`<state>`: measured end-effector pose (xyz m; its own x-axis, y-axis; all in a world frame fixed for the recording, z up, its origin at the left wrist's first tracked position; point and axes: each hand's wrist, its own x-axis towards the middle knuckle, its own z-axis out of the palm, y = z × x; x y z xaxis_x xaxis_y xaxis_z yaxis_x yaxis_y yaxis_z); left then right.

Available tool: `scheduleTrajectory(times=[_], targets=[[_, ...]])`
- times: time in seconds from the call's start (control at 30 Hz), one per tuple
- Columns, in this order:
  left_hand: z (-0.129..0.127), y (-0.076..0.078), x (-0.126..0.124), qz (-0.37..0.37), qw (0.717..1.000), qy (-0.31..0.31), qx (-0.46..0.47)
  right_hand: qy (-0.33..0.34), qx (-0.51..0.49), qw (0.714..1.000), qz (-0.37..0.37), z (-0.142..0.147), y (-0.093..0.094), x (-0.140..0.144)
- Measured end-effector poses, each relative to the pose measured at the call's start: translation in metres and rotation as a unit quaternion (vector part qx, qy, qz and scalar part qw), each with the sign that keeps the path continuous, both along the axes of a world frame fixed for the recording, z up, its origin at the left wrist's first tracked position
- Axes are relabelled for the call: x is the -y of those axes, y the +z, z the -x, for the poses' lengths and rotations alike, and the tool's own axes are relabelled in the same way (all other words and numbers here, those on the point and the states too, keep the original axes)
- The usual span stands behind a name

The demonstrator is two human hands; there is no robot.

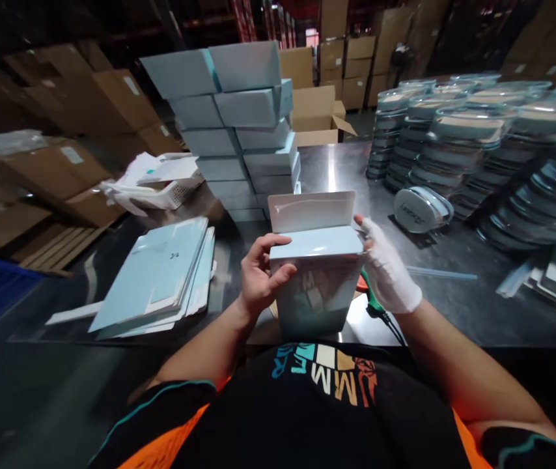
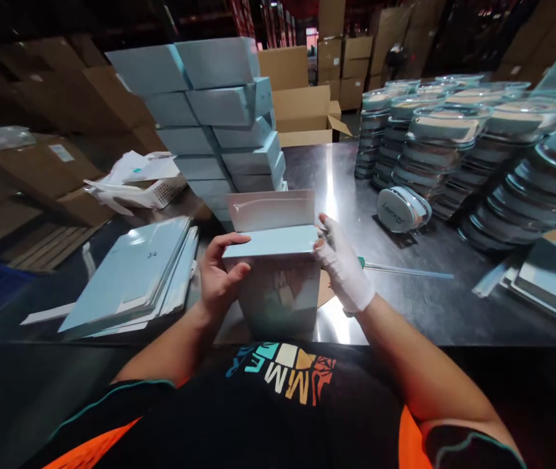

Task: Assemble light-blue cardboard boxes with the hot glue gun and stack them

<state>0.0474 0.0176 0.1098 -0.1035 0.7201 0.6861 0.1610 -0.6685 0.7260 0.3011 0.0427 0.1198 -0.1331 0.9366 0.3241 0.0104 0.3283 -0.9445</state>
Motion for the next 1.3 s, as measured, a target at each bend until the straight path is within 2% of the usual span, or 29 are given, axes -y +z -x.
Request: scheduleTrajectory(times=[0.07,0.13,0.27,0.37,0.43,0.5,0.57,0.73,0.83,0.9,0.97,1.03,1.07,1.13,1.17,1.2,1.23,1.3], targets=[[-0.002,-0.003,-0.001,-0.007,0.999,-0.007,-0.038,0.003,0.028,0.999,-0.026,0.011,0.012,-0.001],[-0.002,-0.008,-0.003,0.0,0.999,-0.006,-0.052,-0.003,0.051,0.998,-0.042,0.013,0.012,-0.004],[-0.002,-0.017,-0.013,-0.016,1.0,-0.013,-0.022,0.041,0.054,0.994,-0.08,-0.005,-0.011,-0.011],[0.001,-0.017,-0.02,-0.078,0.995,-0.065,0.021,0.076,0.083,0.985,-0.132,-0.018,-0.028,-0.012],[0.005,-0.012,-0.023,-0.116,0.988,-0.104,-0.01,0.094,0.092,0.979,-0.158,-0.022,-0.031,-0.008],[0.009,-0.004,-0.022,-0.128,0.98,-0.126,-0.085,0.104,0.096,0.975,-0.173,-0.022,-0.029,-0.002],[0.011,0.001,-0.02,-0.118,0.974,-0.123,-0.146,0.105,0.103,0.972,-0.181,-0.02,-0.023,0.005],[0.006,-0.002,-0.017,-0.099,0.979,-0.067,-0.164,0.114,0.113,0.968,-0.191,-0.02,-0.011,0.005],[0.008,-0.001,-0.018,-0.127,0.975,-0.083,-0.164,0.106,0.104,0.967,-0.207,-0.023,-0.012,0.001],[0.014,0.01,-0.018,-0.138,0.967,-0.107,-0.188,0.094,0.102,0.962,-0.233,-0.021,-0.016,0.002],[0.02,0.029,-0.019,-0.13,0.95,-0.112,-0.261,0.087,0.126,0.946,-0.285,-0.014,-0.019,0.005],[0.022,0.052,-0.02,-0.091,0.917,-0.108,-0.372,0.098,0.18,0.914,-0.349,-0.003,-0.021,0.005],[0.021,0.062,-0.02,-0.062,0.896,-0.128,-0.421,0.118,0.211,0.895,-0.374,0.003,-0.021,0.002],[0.018,0.077,-0.021,-0.013,0.862,-0.161,-0.481,0.16,0.258,0.863,-0.403,0.008,-0.019,-0.012],[0.017,0.081,-0.02,-0.006,0.854,-0.168,-0.492,0.157,0.279,0.859,-0.399,0.004,-0.018,-0.024],[0.019,0.084,-0.02,-0.011,0.855,-0.161,-0.492,0.126,0.3,0.865,-0.383,-0.005,-0.018,-0.04],[0.023,0.086,-0.019,-0.031,0.866,-0.137,-0.48,0.061,0.32,0.878,-0.351,-0.02,-0.018,-0.057],[0.04,0.085,-0.018,-0.088,0.915,-0.045,-0.392,-0.162,0.34,0.898,-0.228,-0.065,-0.02,-0.095]])
